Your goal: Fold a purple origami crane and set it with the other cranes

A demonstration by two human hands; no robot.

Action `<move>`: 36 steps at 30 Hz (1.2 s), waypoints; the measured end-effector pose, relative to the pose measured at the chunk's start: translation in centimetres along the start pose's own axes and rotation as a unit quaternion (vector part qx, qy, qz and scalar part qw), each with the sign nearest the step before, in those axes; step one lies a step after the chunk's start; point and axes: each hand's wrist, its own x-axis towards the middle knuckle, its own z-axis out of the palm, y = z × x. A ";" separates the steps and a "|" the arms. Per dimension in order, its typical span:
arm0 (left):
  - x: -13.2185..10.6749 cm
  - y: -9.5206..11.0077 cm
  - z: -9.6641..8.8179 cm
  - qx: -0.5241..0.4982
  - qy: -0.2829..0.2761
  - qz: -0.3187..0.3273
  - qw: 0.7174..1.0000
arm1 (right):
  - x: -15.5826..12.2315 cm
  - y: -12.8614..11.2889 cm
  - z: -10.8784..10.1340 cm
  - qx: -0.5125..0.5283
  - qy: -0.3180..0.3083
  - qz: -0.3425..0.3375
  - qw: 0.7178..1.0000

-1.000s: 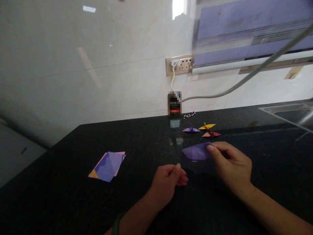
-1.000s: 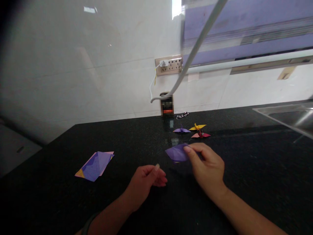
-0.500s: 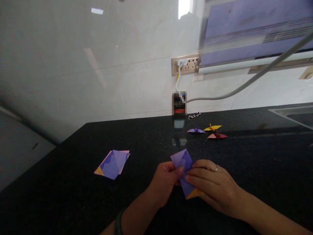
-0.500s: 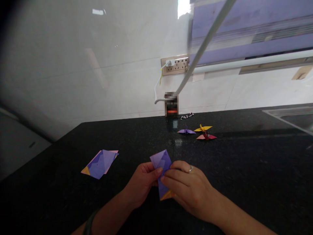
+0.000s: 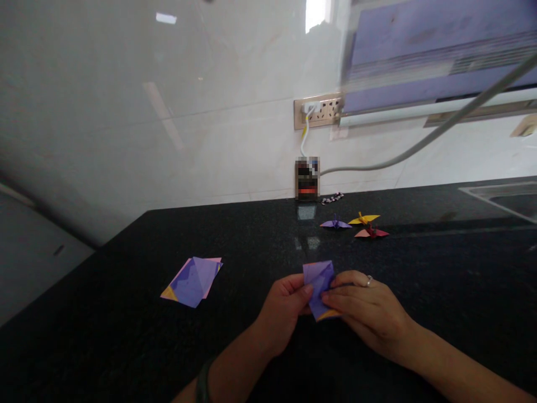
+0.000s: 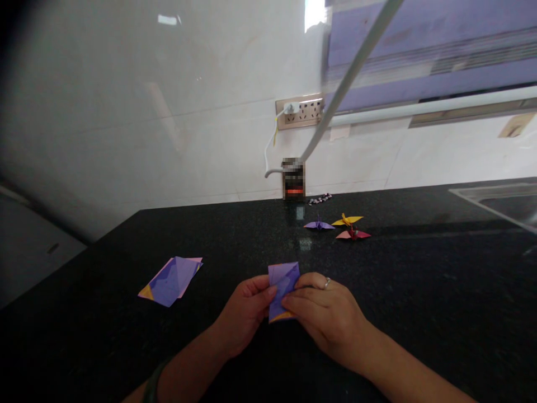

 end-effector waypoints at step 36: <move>-0.6 -0.5 0.0 0.258 0.128 0.085 0.954 | 0.3 -0.8 1.7 0.346 0.128 0.458 0.809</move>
